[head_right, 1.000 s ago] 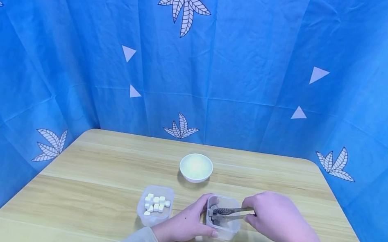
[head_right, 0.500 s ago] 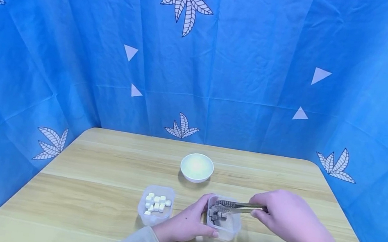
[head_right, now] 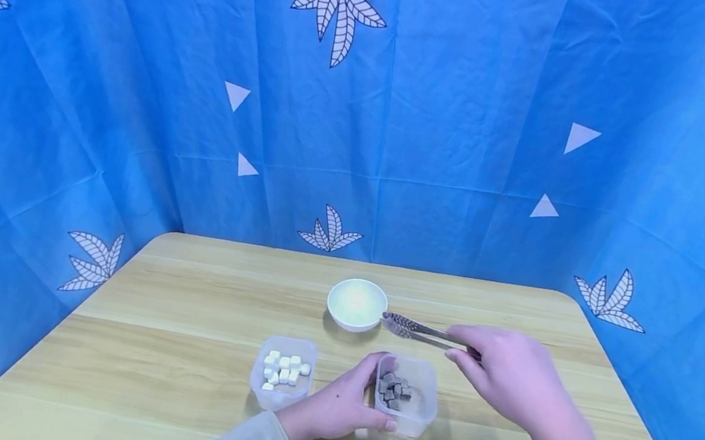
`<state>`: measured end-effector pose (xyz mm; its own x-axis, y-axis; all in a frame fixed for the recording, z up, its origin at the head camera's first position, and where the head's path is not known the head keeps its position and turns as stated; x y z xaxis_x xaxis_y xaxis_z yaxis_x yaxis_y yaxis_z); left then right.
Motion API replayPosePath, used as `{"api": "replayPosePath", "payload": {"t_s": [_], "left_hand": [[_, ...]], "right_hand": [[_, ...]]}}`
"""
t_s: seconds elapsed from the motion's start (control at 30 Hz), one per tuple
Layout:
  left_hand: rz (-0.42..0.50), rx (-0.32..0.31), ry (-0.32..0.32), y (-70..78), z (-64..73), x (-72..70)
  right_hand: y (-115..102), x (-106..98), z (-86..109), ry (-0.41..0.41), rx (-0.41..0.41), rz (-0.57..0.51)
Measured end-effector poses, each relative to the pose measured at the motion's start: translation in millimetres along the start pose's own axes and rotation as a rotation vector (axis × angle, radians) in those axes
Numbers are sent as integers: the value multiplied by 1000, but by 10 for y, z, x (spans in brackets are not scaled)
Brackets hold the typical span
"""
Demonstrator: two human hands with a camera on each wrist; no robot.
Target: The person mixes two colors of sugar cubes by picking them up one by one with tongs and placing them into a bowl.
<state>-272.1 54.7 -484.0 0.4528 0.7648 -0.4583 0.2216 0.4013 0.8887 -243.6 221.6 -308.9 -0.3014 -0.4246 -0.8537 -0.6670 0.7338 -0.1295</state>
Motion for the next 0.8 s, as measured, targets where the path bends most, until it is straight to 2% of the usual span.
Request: {"api": "replayPosePath", "payload": {"t_s": [0.17,0.37,0.47,0.6,0.8], "left_hand": [[12,7,-2,1,-1,4],[13,17,-4,13,4,2],[14,14,-6,13,4,6],[13,7,-6,0,-3,11],[-7,-11,10,-14,-11,-7]], "right_hand": [[91,175,-42,85,40,12],[225,478,-58,124,91,-10],[293,604,-52,128,131,-29],[353,744,-40,93,184,-45],[371,841,-39,48,224,-53]]}}
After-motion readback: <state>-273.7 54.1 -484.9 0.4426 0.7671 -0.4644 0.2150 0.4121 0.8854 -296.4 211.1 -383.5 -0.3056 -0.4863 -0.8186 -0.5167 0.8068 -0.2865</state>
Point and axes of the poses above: each hand's wrist, its own z-axis away from the middle knuckle, its own x-axis out of the palm, y = z × x, the point moved 9 cm from there along -z, towards the middle knuckle, and after that the axes turned 5 degrees about -z, right-handed, at the moved point
